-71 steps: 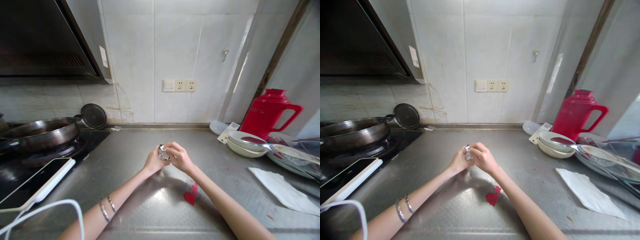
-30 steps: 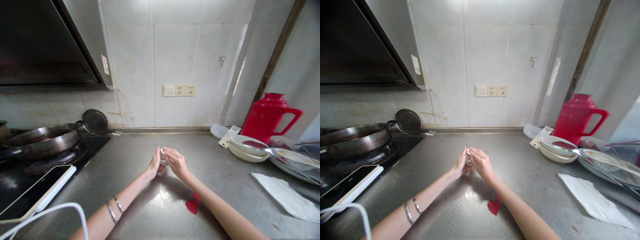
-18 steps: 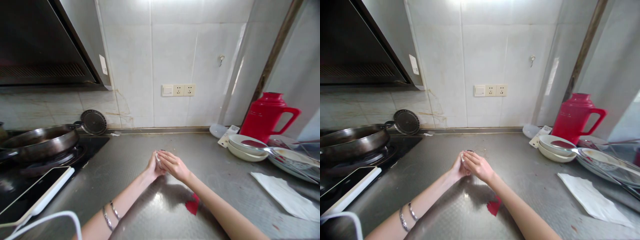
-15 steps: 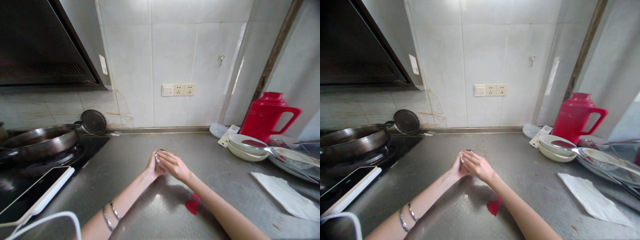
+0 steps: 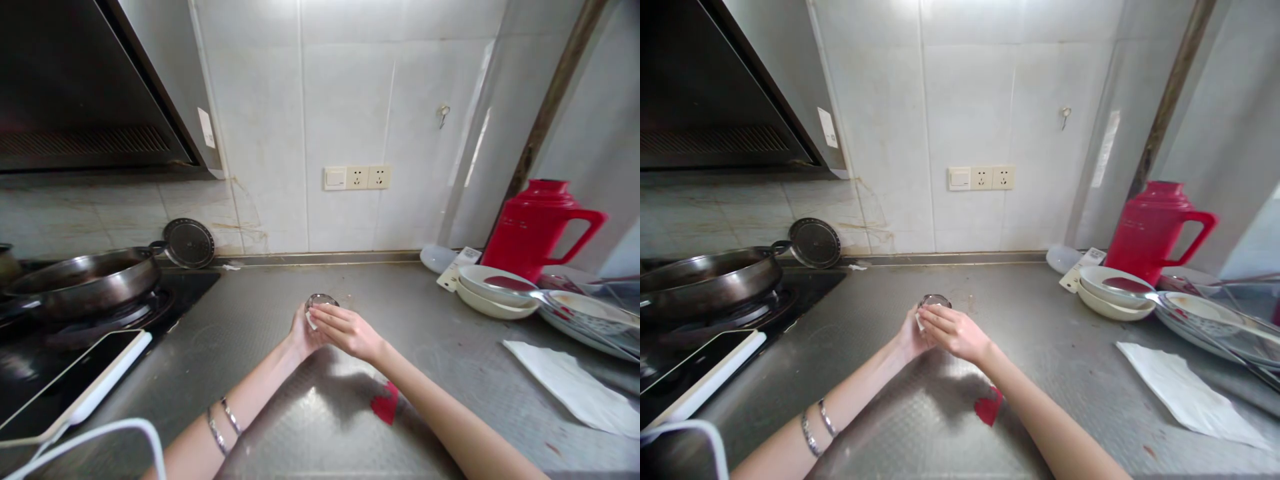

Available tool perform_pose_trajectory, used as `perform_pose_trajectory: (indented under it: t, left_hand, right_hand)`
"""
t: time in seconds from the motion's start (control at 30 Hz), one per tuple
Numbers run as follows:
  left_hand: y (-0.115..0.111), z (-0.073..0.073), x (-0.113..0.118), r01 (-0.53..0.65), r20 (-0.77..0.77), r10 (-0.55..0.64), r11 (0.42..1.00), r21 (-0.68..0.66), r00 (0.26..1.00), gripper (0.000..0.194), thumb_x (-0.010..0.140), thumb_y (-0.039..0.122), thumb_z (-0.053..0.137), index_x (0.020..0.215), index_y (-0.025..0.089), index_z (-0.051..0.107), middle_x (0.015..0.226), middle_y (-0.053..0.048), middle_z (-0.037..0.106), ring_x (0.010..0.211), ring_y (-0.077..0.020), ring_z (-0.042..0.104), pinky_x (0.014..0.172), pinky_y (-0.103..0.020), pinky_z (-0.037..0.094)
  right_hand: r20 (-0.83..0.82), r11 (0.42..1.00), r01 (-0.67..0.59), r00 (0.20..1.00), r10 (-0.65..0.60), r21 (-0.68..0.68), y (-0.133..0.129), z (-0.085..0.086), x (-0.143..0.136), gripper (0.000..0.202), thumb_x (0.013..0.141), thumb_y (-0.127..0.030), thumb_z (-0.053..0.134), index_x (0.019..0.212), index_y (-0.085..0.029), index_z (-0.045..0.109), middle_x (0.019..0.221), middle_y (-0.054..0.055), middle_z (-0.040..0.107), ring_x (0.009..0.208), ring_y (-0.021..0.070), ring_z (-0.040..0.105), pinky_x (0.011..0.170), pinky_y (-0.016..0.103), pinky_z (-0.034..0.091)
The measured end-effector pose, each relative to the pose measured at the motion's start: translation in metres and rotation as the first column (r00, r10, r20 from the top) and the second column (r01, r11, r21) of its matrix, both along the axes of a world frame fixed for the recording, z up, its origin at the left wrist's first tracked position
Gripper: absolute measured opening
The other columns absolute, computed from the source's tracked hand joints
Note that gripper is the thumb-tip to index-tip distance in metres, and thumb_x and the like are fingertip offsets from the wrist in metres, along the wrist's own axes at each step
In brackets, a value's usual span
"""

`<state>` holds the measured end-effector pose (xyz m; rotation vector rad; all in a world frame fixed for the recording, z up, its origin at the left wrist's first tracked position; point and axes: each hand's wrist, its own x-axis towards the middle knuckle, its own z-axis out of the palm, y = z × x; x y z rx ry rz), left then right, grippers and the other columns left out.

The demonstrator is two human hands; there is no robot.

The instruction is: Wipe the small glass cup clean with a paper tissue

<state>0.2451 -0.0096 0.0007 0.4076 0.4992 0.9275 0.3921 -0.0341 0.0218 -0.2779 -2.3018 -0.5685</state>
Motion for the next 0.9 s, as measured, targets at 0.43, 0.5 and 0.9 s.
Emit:
perform_pose_trajectory:
  t: [0.43,0.5,0.9]
  left_hand:
    - [-0.009,0.023,-0.006,-0.121,-0.081,0.117,0.992,-0.048,0.99,0.03,0.085,0.029,0.044,0.092,0.007,0.062,0.064,-0.007,0.065,0.048,-0.0132,0.058,0.042,-0.022,0.044]
    - [-0.009,0.024,-0.007,-0.116,-0.073,0.112,0.992,-0.052,0.991,0.031,0.085,0.029,0.044,0.094,0.006,0.063,0.066,-0.008,0.066,0.05,-0.013,0.059,0.044,-0.021,0.046]
    - [-0.01,0.026,-0.008,-0.132,-0.03,0.131,0.991,-0.034,0.991,0.038,0.086,0.034,0.044,0.097,0.003,0.062,0.062,-0.008,0.063,0.044,-0.0109,0.053,0.037,-0.019,0.037]
  right_hand:
    - [-0.021,1.0,-0.013,1.0,0.014,0.017,-0.003,0.006,0.008,0.03,0.092,-0.016,0.052,0.12,-0.009,0.057,0.12,0.013,0.065,0.125,0.0231,0.05,0.104,0.041,0.048]
    - [-0.025,1.0,-0.02,0.999,0.02,0.008,-0.004,0.008,0.009,0.032,0.091,-0.016,0.053,0.122,-0.008,0.056,0.119,0.015,0.065,0.125,0.0236,0.05,0.104,0.042,0.048]
    - [-0.081,0.997,-0.03,0.996,0.024,-0.065,-0.008,0.008,0.01,0.04,0.091,-0.014,0.053,0.13,-0.011,0.05,0.119,0.013,0.065,0.124,0.0231,0.051,0.103,0.041,0.049]
